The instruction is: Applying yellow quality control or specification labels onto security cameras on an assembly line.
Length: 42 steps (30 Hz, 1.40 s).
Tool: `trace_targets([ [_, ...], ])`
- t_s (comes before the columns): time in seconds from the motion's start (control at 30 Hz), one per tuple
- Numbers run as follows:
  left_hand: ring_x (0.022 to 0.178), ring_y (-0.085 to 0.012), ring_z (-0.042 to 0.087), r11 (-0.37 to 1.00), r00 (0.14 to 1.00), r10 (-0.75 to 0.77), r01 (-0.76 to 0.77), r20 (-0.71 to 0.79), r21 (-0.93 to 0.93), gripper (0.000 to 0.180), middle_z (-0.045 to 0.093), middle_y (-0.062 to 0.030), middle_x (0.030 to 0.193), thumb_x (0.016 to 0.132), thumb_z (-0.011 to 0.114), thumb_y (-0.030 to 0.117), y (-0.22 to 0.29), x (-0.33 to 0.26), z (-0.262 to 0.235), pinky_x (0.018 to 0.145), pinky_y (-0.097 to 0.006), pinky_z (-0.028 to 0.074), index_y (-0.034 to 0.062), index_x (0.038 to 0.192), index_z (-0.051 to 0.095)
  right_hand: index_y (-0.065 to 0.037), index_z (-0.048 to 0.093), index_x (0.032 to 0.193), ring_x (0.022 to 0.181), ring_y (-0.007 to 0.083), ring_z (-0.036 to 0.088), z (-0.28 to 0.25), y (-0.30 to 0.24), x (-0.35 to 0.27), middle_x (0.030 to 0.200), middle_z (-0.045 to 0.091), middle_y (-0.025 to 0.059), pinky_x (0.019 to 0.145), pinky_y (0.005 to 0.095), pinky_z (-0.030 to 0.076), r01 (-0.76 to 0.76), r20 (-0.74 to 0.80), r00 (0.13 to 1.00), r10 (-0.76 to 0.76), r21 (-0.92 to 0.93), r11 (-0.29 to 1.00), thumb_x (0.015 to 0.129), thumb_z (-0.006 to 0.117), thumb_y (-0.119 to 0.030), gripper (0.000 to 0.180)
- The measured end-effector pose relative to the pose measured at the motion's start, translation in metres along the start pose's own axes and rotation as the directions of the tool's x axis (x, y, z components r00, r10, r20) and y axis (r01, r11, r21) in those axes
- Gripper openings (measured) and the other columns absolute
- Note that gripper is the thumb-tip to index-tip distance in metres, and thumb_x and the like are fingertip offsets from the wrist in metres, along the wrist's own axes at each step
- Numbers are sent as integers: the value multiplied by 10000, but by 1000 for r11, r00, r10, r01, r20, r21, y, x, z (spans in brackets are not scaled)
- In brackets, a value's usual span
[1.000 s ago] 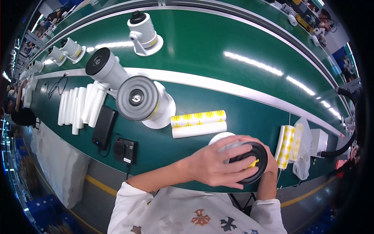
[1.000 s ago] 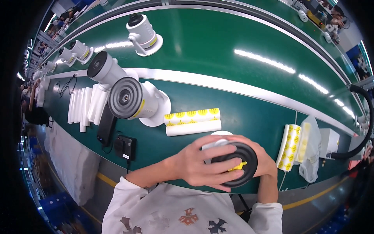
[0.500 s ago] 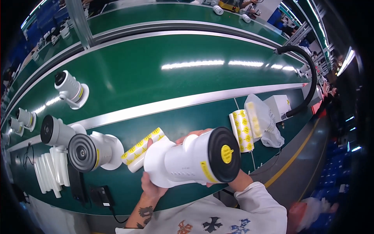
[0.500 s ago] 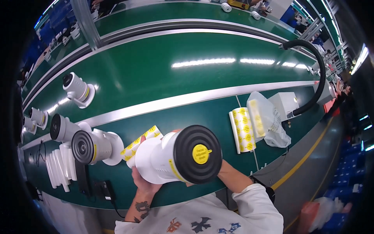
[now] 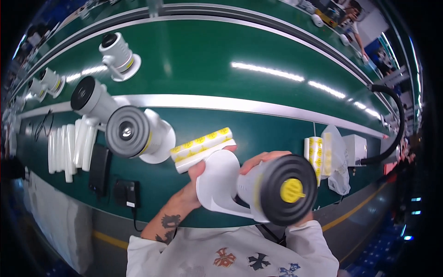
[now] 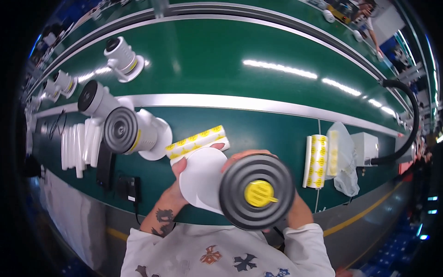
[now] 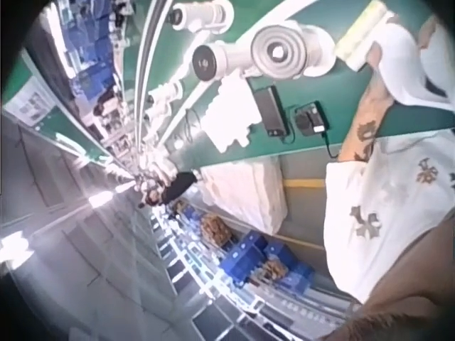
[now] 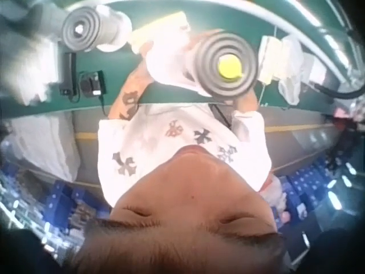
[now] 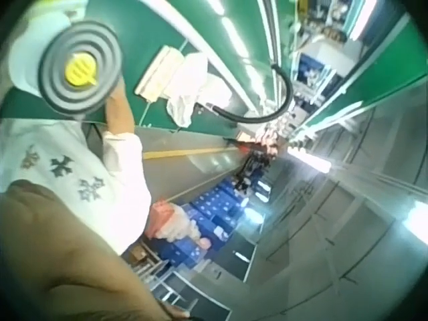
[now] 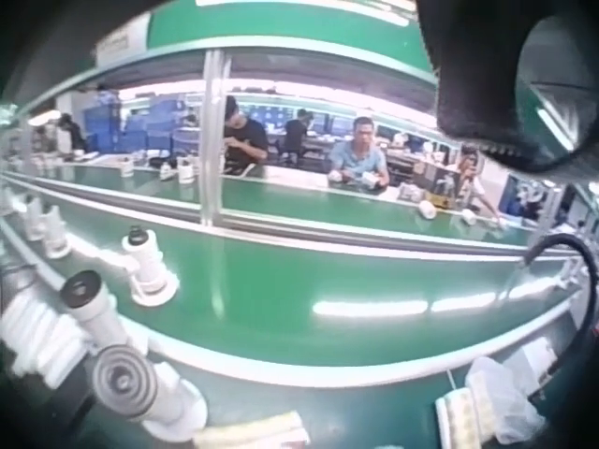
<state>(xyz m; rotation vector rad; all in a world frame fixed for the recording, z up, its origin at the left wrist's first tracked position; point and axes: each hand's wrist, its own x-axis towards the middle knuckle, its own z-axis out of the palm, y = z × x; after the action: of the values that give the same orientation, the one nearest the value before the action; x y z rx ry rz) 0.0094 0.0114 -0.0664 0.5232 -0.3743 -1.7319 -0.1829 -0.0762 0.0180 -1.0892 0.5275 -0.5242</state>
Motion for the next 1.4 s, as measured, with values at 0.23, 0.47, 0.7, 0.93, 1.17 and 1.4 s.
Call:
trace_targets([
  [0.23, 1247, -245, 397, 767, 965, -216, 261, -147, 586, 862, 384, -128, 1351, 797, 500, 705, 29, -1, 7, 1033, -348, 320, 159, 1438, 317, 8, 545, 1060, 605, 360, 641, 1, -29, 18, 650, 634, 167, 573, 385, 479, 208, 260, 934, 245, -954, 217, 588, 807, -574, 795],
  [0.47, 981, -158, 485, 828, 973, -167, 225, -157, 514, 507, 515, -92, 1023, 959, 472, 312, 19, 5, 22, 889, -291, 398, 127, 1409, 332, 71, 563, 749, 524, 370, 620, 14, -40, 27, 516, 565, 186, 557, 382, 494, 124, 88, 912, 400, -990, -64, 643, 706, -658, 750],
  [0.7, 1113, -226, 454, 837, 977, -88, 179, -196, 518, 772, 441, -132, 1218, 843, 530, 600, 12, 1, 14, 958, -355, 367, 139, 1419, 305, 46, 582, 1151, 686, 339, 661, 11, -57, 41, 736, 655, 198, 683, 360, 516, 77, -28, 840, 543, -982, -170, 668, 763, -516, 763],
  [0.93, 1322, -341, 353, 958, 964, -73, 139, -256, 249, 1033, 291, -190, 1426, 692, 530, 796, 15, -2, 9, 1058, -454, 360, 156, 1444, 229, -30, 559, 1211, 863, 253, 655, -35, -51, 17, 1002, 657, 148, 774, 315, 504, 96, 149, 988, 47, -815, 572, 684, 822, -257, 631],
  [1.17, 1251, -321, 471, 988, 961, -134, 149, -242, 44, 853, 413, -175, 1379, 831, 386, 721, 5, 2, 12, 1004, -471, 445, 104, 1416, 322, -15, 620, 1075, 770, 207, 640, -34, -62, 31, 857, 661, 110, 713, 296, 499, 25, 61, 997, 42, -810, 585, 709, 785, -262, 471],
  [1.4, 1231, -391, 476, 967, 982, -173, 155, -73, -204, 898, 386, -176, 1416, 831, 303, 749, -8, 6, -3, 899, -612, 476, 93, 1444, 279, -25, 614, 1098, 779, 182, 621, -36, -71, 40, 884, 645, 118, 693, 282, 493, -63, 44, 986, 161, -798, 600, 739, 759, -339, 499],
])
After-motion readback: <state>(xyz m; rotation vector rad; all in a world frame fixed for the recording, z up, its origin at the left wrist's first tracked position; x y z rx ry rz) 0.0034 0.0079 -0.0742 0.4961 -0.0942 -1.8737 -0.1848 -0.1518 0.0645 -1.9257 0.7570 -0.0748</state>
